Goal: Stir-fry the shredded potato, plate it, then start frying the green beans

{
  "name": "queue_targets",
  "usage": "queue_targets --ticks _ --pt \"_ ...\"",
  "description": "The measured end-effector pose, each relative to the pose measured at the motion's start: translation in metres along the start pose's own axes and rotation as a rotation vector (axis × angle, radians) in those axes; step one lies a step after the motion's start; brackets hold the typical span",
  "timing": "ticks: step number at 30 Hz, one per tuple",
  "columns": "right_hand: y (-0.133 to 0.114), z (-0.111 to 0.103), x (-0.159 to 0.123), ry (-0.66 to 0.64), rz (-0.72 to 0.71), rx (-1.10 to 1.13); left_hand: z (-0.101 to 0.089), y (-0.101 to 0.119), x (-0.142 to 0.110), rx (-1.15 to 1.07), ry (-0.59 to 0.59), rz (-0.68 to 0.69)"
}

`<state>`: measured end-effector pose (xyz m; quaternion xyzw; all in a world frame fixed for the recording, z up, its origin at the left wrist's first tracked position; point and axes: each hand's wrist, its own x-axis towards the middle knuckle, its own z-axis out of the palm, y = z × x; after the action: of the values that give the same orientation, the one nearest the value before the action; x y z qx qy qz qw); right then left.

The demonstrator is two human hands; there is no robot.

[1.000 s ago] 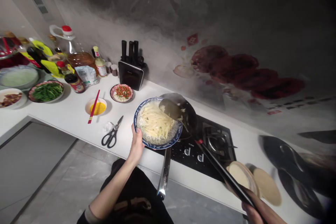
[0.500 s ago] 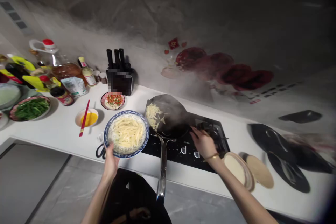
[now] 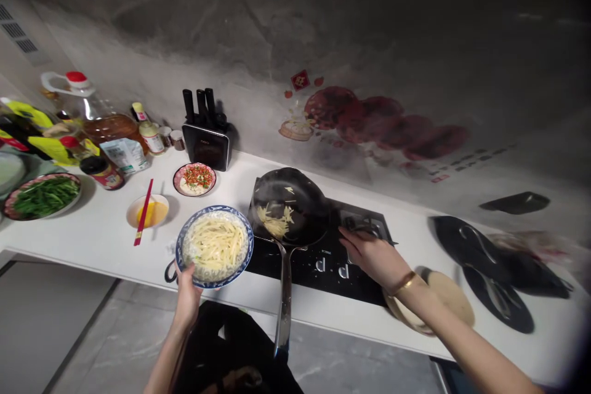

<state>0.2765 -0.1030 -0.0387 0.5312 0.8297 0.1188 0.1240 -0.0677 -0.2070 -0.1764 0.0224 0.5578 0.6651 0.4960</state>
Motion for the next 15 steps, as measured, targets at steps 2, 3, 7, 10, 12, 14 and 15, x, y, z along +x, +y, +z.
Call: queue_targets --ticks 2,3,7,10,12,14,15 --pt "-0.008 -0.001 0.016 -0.052 0.096 -0.055 0.003 0.000 -0.002 0.021 -0.031 -0.008" --pt "-0.015 0.000 0.024 -0.079 0.136 -0.067 0.003 0.000 -0.002 0.030 -0.045 -0.016" --pt "-0.025 -0.004 0.034 -0.153 0.151 0.009 0.003 0.000 -0.004 0.046 -0.058 -0.047" --pt "0.009 -0.021 0.028 -0.113 0.118 0.177 0.003 0.000 -0.004 0.039 -0.039 -0.044" --pt "0.046 -0.033 0.028 -0.119 0.134 0.320 0.002 0.000 -0.004 0.035 -0.034 -0.039" --pt "0.082 -0.039 0.031 -0.258 0.182 0.481 0.000 0.000 -0.005 0.033 -0.038 -0.036" --pt "0.095 -0.038 0.032 -0.353 0.213 0.577 -0.002 0.000 -0.005 0.035 -0.039 -0.037"
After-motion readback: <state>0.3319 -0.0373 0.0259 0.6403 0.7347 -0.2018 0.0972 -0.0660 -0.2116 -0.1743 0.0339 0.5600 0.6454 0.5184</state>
